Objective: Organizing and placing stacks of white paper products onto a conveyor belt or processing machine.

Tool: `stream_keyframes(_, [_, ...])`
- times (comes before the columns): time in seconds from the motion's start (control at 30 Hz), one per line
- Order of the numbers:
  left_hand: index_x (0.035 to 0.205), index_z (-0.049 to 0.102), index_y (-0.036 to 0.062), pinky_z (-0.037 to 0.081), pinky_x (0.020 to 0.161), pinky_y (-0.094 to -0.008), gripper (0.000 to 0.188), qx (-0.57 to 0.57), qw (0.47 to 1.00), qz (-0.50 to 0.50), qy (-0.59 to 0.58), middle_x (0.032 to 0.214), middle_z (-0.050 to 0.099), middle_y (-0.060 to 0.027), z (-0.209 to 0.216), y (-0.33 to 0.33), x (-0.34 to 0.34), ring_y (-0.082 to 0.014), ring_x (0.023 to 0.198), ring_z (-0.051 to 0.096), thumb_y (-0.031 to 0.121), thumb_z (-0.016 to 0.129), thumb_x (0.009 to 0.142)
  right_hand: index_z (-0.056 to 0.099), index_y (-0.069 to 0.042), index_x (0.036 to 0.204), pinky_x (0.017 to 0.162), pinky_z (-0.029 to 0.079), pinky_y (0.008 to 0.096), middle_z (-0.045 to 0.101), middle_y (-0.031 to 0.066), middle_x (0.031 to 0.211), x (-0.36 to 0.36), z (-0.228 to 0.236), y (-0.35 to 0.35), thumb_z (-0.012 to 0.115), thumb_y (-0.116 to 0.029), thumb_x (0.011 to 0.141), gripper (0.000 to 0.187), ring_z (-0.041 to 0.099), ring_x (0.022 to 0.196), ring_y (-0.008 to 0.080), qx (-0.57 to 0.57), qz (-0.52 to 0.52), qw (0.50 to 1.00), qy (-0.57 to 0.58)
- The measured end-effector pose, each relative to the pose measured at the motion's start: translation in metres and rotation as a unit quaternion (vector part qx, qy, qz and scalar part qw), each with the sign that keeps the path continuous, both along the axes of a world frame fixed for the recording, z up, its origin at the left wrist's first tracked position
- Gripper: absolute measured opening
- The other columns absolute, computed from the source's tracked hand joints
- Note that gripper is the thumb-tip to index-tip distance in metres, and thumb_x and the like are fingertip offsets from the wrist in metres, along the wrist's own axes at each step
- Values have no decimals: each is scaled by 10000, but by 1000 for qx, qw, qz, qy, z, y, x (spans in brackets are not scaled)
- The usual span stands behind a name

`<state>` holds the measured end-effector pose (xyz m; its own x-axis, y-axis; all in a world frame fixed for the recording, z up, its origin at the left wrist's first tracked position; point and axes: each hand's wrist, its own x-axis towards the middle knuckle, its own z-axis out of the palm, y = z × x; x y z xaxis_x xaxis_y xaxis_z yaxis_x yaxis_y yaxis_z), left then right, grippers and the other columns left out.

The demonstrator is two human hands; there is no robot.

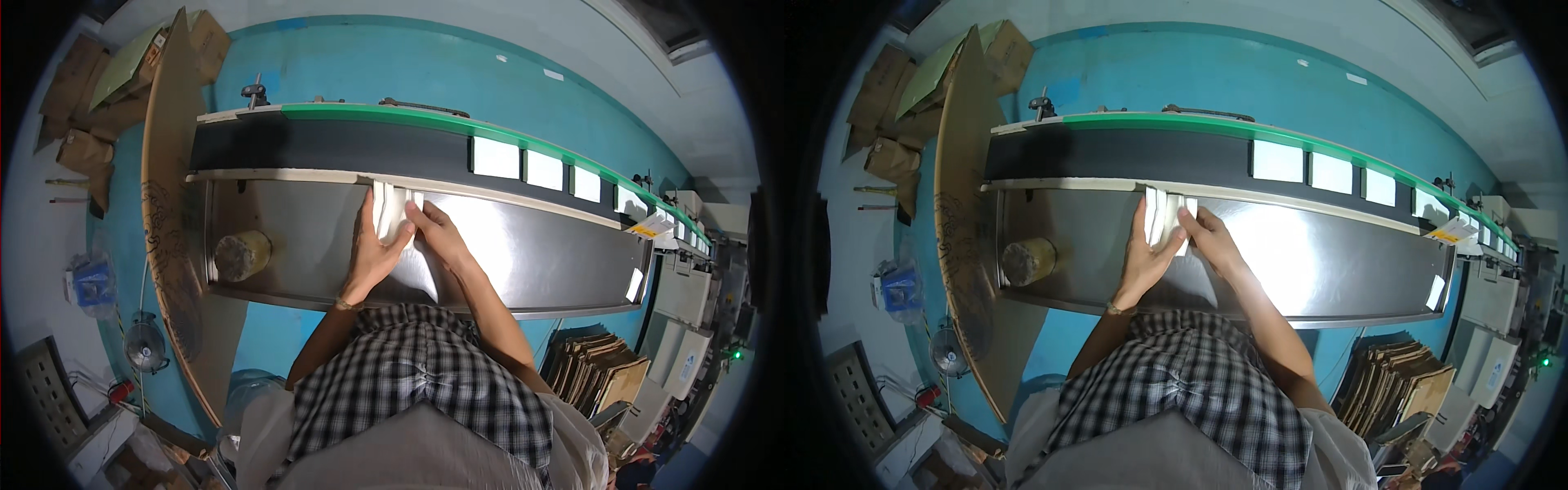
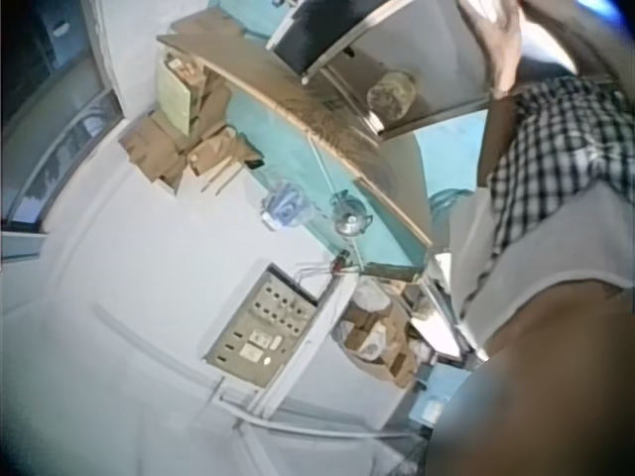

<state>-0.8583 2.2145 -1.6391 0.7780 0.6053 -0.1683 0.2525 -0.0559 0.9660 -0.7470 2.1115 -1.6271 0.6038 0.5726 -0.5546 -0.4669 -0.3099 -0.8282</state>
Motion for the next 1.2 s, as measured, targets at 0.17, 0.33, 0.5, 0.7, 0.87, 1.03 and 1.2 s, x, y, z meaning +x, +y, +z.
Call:
stream_keyframes(0.17, [1491, 312, -16, 449, 1032, -402, 732, -17, 999, 27, -26, 1382, 524, -243, -2, 7, -1, -336, 1273, 542, 206, 705, 915, 627, -18, 1204, 672, 508, 219, 676, 60, 907, 24, 11, -12, 657, -430, 958, 481, 618, 741, 95, -62, 152, 985, 51])
stream_keyframes(0.33, [1453, 374, 23, 500, 958, -394, 549, -19, 998, 56, 0, 1277, 611, -226, -5, 8, 0, -322, 1164, 627, 142, 606, 971, 676, -45, 1001, 577, 456, 226, 627, -12, 784, 69, 10, -19, 652, -178, 948, 145, 544, 632, 71, -28, 43, 999, 4])
stream_keyframes(0.5, [1449, 383, 18, 522, 931, -376, 515, -48, 996, 69, -3, 1276, 614, -220, -4, 9, -1, -299, 1148, 638, 143, 581, 990, 650, -22, 1029, 636, 463, 248, 620, 23, 827, 82, 29, -17, 628, -157, 956, 155, 554, 708, 94, -59, -13, 989, -133])
stream_keyframes(0.7, [1449, 395, 9, 534, 899, -367, 542, -14, 998, 47, -28, 1240, 637, -209, -2, 9, 1, -260, 1114, 648, 182, 611, 984, 597, -12, 979, 723, 558, 296, 677, 122, 875, 78, -14, -37, 615, -308, 1001, 298, 675, 764, 191, 97, -220, 971, 6])
stream_keyframes(0.87, [1472, 405, 35, 464, 1001, -369, 551, -73, 997, 15, -18, 1349, 584, -212, 2, 3, 8, -288, 1212, 596, 335, 545, 1031, 577, 35, 1235, 792, 514, 302, 659, 103, 1003, 15, 11, 0, 594, -508, 981, 600, 635, 853, 179, -55, 31, 985, -162])
stream_keyframes(1.03, [1484, 393, 24, 411, 1072, -369, 536, -87, 995, 7, -41, 1417, 528, -223, 4, -2, 11, -311, 1310, 523, 335, 485, 1058, 581, 74, 1214, 720, 494, 303, 664, 146, 884, 11, 28, 18, 612, -455, 977, 580, 617, 786, 156, -100, 40, 980, -168])
stream_keyframes(1.2, [1471, 388, 4, 438, 1044, -372, 559, -93, 994, 16, -63, 1387, 552, -216, -6, -1, 9, -300, 1276, 552, 235, 590, 1003, 631, 34, 1119, 595, 443, 238, 627, 40, 831, 13, 2, -4, 662, -310, 963, 380, 525, 671, 87, -41, 48, 994, -94])
